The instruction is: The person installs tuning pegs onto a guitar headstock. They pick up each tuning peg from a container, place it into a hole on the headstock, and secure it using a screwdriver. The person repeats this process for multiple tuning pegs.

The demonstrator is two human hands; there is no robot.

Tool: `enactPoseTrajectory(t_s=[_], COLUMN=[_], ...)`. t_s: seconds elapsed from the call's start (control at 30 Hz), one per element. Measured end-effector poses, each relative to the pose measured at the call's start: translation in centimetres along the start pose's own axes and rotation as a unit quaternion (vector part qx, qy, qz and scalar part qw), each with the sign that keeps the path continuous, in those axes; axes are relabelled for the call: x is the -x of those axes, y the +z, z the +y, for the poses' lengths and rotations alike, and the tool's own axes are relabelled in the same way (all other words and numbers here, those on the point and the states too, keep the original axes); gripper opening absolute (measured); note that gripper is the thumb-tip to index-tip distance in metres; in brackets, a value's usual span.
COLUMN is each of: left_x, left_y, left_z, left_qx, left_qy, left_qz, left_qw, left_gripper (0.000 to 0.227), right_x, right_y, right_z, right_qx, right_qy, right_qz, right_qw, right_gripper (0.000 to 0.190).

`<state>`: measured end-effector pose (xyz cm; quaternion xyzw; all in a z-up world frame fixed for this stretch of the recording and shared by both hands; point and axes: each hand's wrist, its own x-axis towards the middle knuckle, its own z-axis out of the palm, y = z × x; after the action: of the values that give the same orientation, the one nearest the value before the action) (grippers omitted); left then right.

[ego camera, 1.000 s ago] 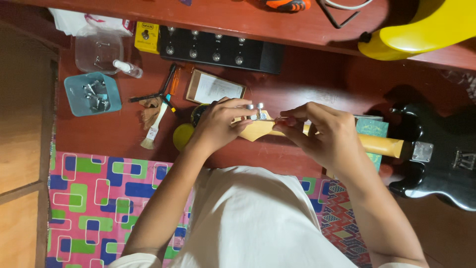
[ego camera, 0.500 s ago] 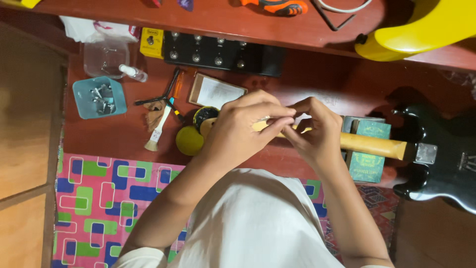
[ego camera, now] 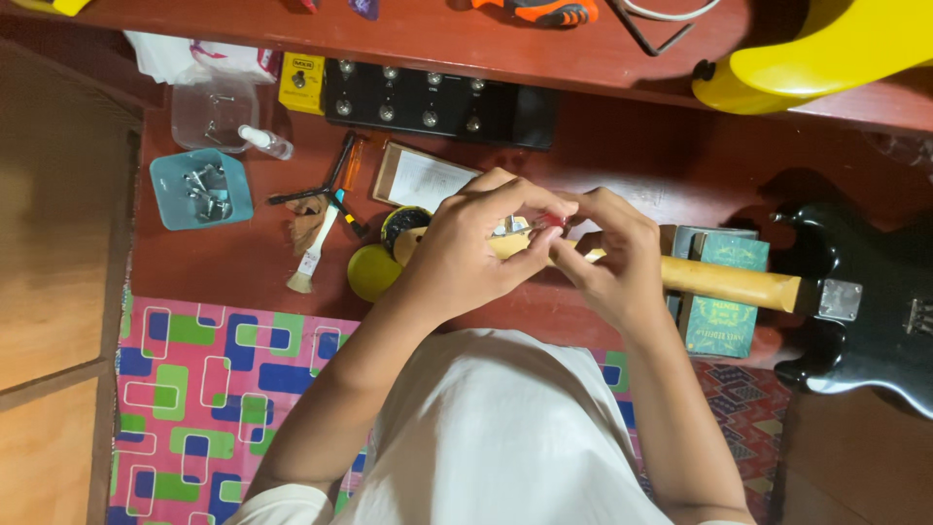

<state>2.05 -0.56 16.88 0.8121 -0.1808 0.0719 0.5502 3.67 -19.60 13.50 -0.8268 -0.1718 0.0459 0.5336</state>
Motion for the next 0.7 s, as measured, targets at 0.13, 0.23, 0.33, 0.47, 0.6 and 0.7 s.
enactPoseTrajectory(t_s=[0.13, 0.23, 0.33, 0.47, 0.6, 0.7], left_x=[0.1, 0.1, -0.1, -0.1, 0.0, -0.1], left_y=[0.2, 0.6, 0.0, -0.1, 0.9, 0.7], left_z=[-0.6, -1.1, -1.4, -1.5, -2.2, -2.8], left_qx=[0.018, 0.026, 0.022, 0.006, 0.018, 0.011], left_qy=[0.062, 0.045, 0.068, 0.052, 0.055, 0.079], left_qz=[0.013, 0.005, 0.014, 0.001, -0.005, 0.002], left_qw=[0.998, 0.999, 0.997, 0.999, 0.998, 0.997], left_gripper=[0.014, 0.019, 0.023, 0.017, 0.019, 0.029], right_x=[-0.2, -0.4, -0.6, -0.7, -1.0, -0.8], right_y=[0.5, 1.2, 0.8, 0.0, 1.4, 1.7], right_z=[1.0, 1.3, 0.5, 0.8, 2.0, 2.4], right_qx=[0.034, 0.056, 0.037, 0.004, 0.006, 0.019], right_qy=[-0.057, -0.089, -0.042, -0.059, -0.077, -0.047], right_qz=[0.018, 0.058, 0.048, -0.011, 0.036, 0.059], right_qw=[0.998, 0.993, 0.997, 0.998, 0.996, 0.997], right_gripper=[0.017, 0.022, 0.022, 0.014, 0.034, 0.019])
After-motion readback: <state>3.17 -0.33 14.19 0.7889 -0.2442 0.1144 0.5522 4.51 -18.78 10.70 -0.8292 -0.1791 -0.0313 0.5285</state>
